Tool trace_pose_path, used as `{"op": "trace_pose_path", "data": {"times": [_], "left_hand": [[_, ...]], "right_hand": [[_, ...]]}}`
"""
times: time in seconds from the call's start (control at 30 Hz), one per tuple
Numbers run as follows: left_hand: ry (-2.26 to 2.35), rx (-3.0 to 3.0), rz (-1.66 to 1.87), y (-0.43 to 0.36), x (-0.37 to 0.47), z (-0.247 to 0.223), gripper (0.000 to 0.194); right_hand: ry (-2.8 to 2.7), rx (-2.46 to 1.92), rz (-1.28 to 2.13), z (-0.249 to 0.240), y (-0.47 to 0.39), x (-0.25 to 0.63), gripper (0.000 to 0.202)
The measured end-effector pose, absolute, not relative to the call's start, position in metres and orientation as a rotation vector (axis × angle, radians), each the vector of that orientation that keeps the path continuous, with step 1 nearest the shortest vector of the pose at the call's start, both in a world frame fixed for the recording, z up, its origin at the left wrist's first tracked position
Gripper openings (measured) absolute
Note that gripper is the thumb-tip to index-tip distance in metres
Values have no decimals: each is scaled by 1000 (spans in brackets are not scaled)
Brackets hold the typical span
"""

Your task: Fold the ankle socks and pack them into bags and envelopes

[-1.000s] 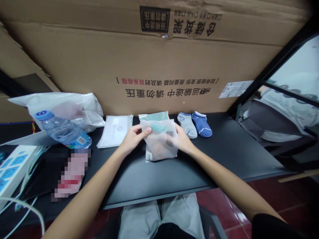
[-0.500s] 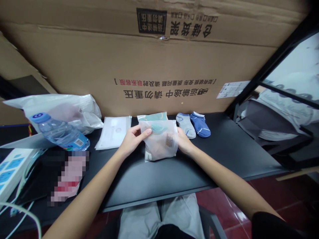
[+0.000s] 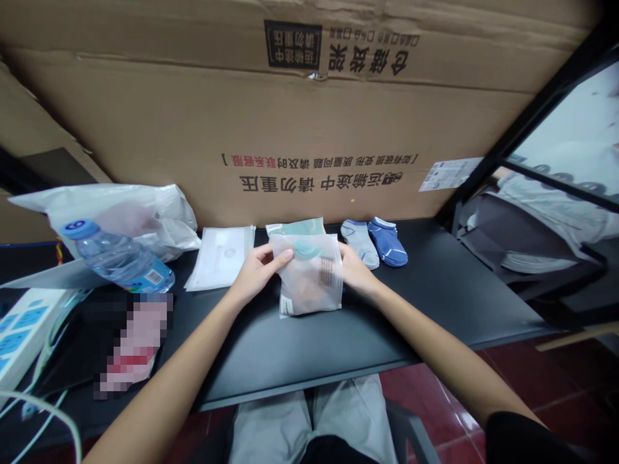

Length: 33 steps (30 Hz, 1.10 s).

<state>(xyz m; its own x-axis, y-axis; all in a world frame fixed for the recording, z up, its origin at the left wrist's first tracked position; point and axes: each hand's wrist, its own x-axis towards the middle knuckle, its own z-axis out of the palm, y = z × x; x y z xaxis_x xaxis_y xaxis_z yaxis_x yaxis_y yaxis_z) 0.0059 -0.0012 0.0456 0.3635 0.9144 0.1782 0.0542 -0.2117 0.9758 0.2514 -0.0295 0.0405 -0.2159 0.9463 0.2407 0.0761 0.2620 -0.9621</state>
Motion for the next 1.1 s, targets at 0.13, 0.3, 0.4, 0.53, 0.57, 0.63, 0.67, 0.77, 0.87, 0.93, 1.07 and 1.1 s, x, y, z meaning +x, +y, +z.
{"op": "trace_pose_path", "data": {"times": [0.13,0.3,0.4,0.53,0.57,0.63,0.67,0.77,0.87,0.93,1.07,1.1], "left_hand": [[910,1602,1020,0,6,44,46],[1032,1597,1173,8,1,41,46],[1083,1559,1278,15,-4,40,46],[1119,1499,1320,22,-10,38,43],[1126,1491,1318,24,-11,37,42],[1136,1490,1318,26,-13,36,42],[1144,1493,1317,26,-14,36,42],[1149,1499,1312,27,-15,37,43],[1137,1502,1298,27,-14,37,45],[1121,1483,1299,28,-13,38,49],[1092,1289,1243,35,-23,42,59],[1098,1231,1233,37,-28,45,60]], "right_hand": [[-1554,-1017,1177,38,-26,255,61],[-1258,-951,1193,33,-20,254,53],[-1091,-889,1062,39,-13,261,51],[-938,-925,864,42,4,295,55],[-929,-974,799,41,8,308,59],[-922,-1097,678,35,17,336,78],[-920,-1155,647,31,21,350,88],[-839,-1272,700,22,30,380,86],[-759,-1202,876,18,36,391,47],[-738,-1106,901,17,39,393,33],[-704,-1174,780,10,42,400,51],[-745,-1270,711,7,42,404,58]]}}
